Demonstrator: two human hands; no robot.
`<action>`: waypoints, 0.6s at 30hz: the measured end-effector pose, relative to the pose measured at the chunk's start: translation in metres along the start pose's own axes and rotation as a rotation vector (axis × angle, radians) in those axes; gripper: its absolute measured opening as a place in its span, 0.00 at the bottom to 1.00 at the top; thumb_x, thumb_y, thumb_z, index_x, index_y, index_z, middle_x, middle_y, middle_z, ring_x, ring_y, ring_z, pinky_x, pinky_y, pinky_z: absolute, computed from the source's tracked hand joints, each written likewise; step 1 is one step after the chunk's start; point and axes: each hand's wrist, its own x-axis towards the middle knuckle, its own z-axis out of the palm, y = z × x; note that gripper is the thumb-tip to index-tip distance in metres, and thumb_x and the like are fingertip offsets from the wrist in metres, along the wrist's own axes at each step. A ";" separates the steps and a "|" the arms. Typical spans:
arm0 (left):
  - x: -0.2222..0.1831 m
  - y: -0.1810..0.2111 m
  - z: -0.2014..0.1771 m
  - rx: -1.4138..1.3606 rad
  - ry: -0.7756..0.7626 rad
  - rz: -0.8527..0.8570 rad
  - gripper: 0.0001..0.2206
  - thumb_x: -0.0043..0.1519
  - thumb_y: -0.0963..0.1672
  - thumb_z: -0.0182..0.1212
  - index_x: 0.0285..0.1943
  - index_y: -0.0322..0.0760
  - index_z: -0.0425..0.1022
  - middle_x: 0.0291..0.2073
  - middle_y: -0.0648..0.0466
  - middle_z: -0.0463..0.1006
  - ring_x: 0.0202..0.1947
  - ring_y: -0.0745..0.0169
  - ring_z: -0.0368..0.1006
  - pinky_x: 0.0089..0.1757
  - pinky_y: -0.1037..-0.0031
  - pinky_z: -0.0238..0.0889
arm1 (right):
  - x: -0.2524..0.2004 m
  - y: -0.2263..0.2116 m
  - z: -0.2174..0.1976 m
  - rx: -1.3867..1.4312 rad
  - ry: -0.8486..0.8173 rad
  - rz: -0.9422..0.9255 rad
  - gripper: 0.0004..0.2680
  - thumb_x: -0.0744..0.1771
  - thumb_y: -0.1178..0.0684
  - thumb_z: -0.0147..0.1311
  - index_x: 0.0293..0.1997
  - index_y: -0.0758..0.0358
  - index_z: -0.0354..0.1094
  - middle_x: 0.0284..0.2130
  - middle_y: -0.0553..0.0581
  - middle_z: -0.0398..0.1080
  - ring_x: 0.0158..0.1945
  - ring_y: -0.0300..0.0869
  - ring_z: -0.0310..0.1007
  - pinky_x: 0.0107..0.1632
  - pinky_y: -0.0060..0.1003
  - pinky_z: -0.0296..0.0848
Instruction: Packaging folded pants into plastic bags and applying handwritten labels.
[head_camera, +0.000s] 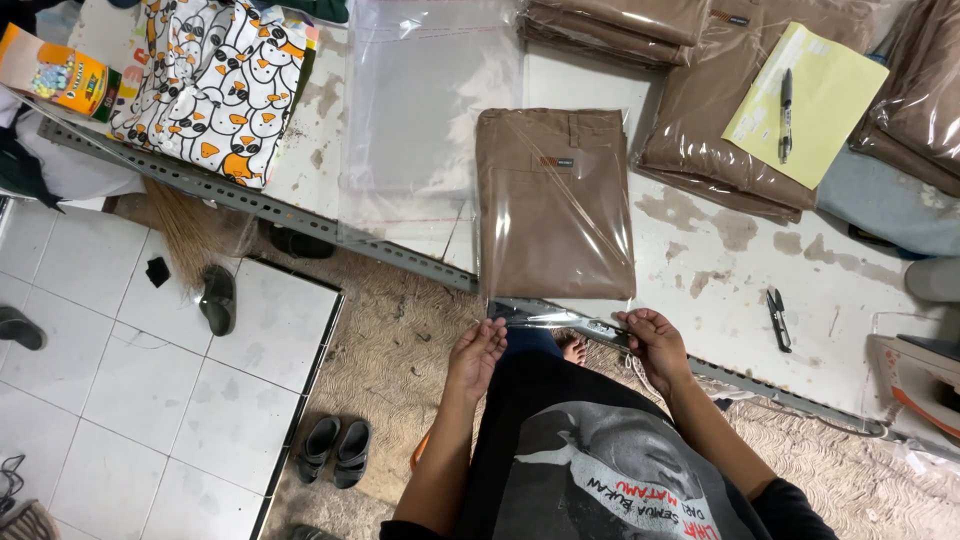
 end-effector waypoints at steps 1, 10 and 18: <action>0.003 -0.002 -0.002 0.000 -0.003 0.002 0.07 0.65 0.41 0.62 0.49 0.35 0.79 0.49 0.39 0.82 0.46 0.52 0.81 0.50 0.66 0.74 | 0.001 0.000 0.000 0.000 -0.002 -0.003 0.06 0.68 0.56 0.59 0.44 0.55 0.65 0.39 0.56 0.79 0.18 0.34 0.68 0.24 0.24 0.57; 0.004 -0.003 -0.006 -0.030 0.090 -0.110 0.06 0.62 0.41 0.66 0.47 0.35 0.80 0.49 0.39 0.83 0.45 0.52 0.82 0.49 0.67 0.74 | -0.001 0.001 -0.001 -0.002 0.002 -0.004 0.05 0.68 0.56 0.59 0.44 0.55 0.65 0.40 0.55 0.79 0.19 0.33 0.68 0.24 0.23 0.57; 0.004 -0.010 -0.004 -0.141 0.153 -0.182 0.06 0.62 0.41 0.68 0.45 0.35 0.82 0.46 0.42 0.84 0.43 0.56 0.82 0.46 0.70 0.75 | -0.006 -0.004 0.004 -0.002 0.007 -0.007 0.05 0.68 0.56 0.59 0.44 0.55 0.65 0.40 0.55 0.79 0.19 0.34 0.68 0.25 0.24 0.56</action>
